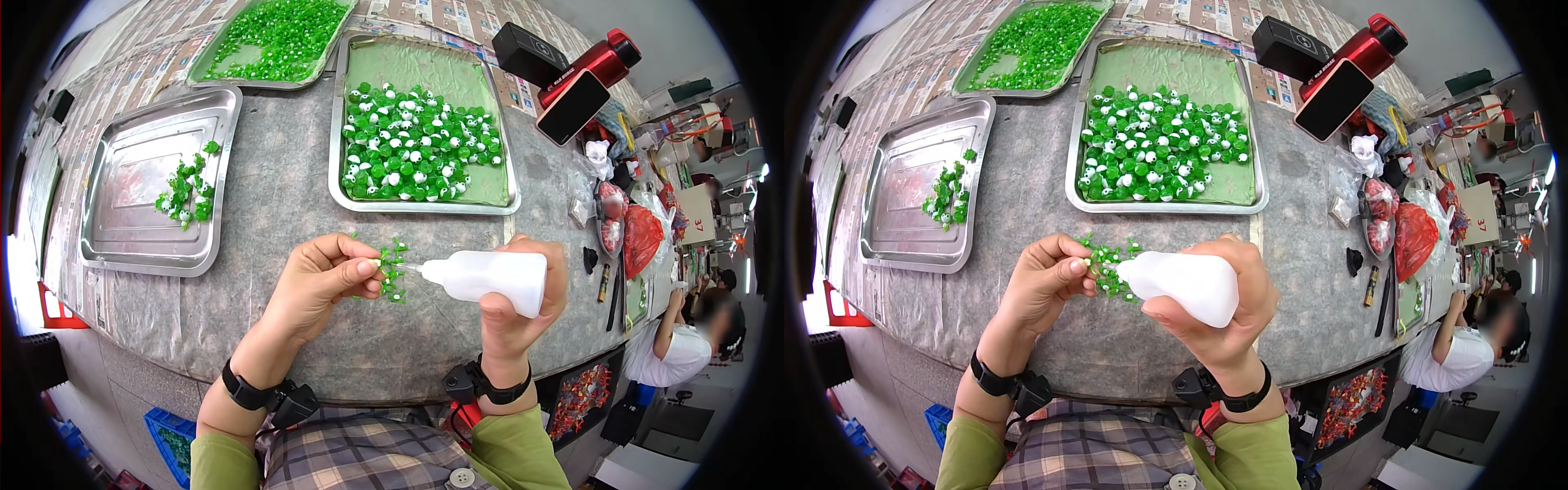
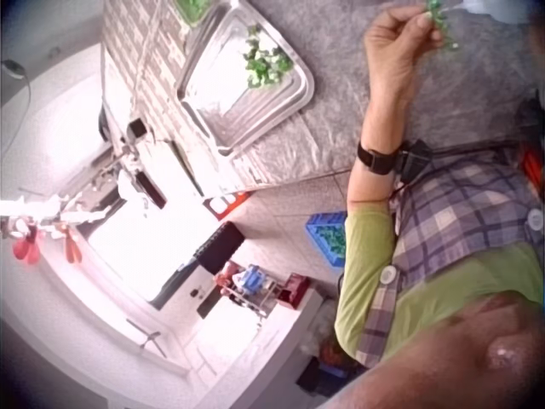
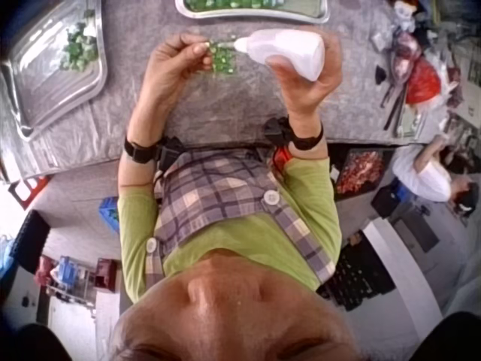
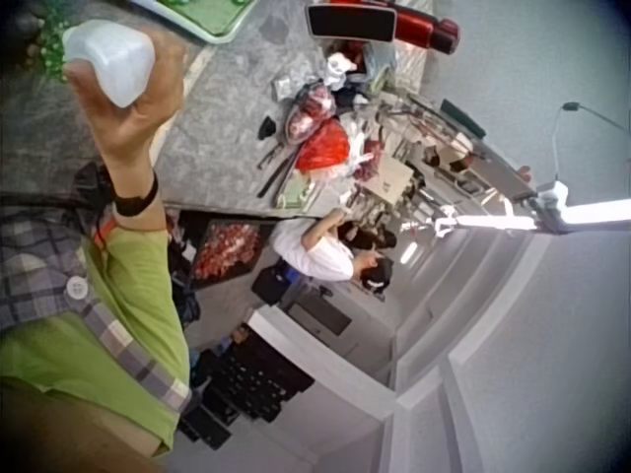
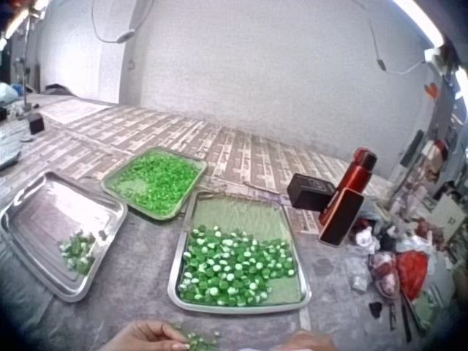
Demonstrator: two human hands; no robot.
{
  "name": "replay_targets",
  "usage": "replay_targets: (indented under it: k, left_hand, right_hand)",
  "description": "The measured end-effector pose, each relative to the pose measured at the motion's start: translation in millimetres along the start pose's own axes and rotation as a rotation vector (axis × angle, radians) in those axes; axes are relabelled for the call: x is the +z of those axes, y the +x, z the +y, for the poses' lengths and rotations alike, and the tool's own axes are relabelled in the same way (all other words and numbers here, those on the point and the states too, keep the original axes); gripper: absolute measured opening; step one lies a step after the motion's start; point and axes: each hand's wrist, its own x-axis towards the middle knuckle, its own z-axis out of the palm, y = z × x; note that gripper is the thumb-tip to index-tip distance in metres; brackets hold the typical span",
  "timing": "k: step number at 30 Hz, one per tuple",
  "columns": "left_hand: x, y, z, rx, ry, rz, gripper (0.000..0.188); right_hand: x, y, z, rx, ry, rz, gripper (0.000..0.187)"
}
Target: The person picks up a green plastic piece, applies glue to it from a bottle, and joins it to a white and green plastic head. They then place the completed assembly onto a metal tray and repeat the process.
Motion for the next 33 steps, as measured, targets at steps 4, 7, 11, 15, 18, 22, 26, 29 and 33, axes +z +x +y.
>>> replay_targets:
  k: [4,7,11,15,18,22,26,29,33]
  left_hand:
    - [0.4,0.2,0.2,0.001,0.0,0.003,0.011]
    - [-0.3,-0.3,0.4,-0.001,0.009,0.007,0.011]
    - [-0.5,-0.4,0.3,-0.001,0.01,-0.001,0.011]
    - [-0.9,-0.7,0.5,-0.008,0.011,-0.005,0.012]
    - [-0.6,-0.7,0.8,-0.01,0.01,-0.01,0.011]
    - [-0.7,-0.2,0.4,-0.013,0.006,-0.01,0.011]
    - [1.7,-0.6,-1.9,0.104,0.094,0.048,0.011]
    - [0.8,-0.6,-2.4,0.145,0.123,0.068,0.012]
    - [2.0,-0.6,-2.3,0.156,0.129,0.067,0.012]
  right_hand:
    - [0.9,1.2,0.7,-0.024,-0.01,-0.032,0.045]
    - [3.2,1.2,0.2,-0.019,-0.014,-0.036,0.045]
    - [3.1,0.4,-1.0,0.029,0.093,0.053,0.045]
    - [-1.8,0.1,3.6,-0.012,0.0,0.018,0.045]
    - [-1.5,-0.6,5.8,-0.033,-0.075,0.001,0.046]
    - [-1.0,0.5,3.2,-0.029,0.061,0.076,0.047]
    - [-2.0,0.5,3.5,-0.052,0.072,0.051,0.046]
    - [0.1,-0.6,5.7,-0.071,0.007,0.033,0.044]
    - [0.1,-1.5,5.8,-0.034,-0.01,0.009,0.042]
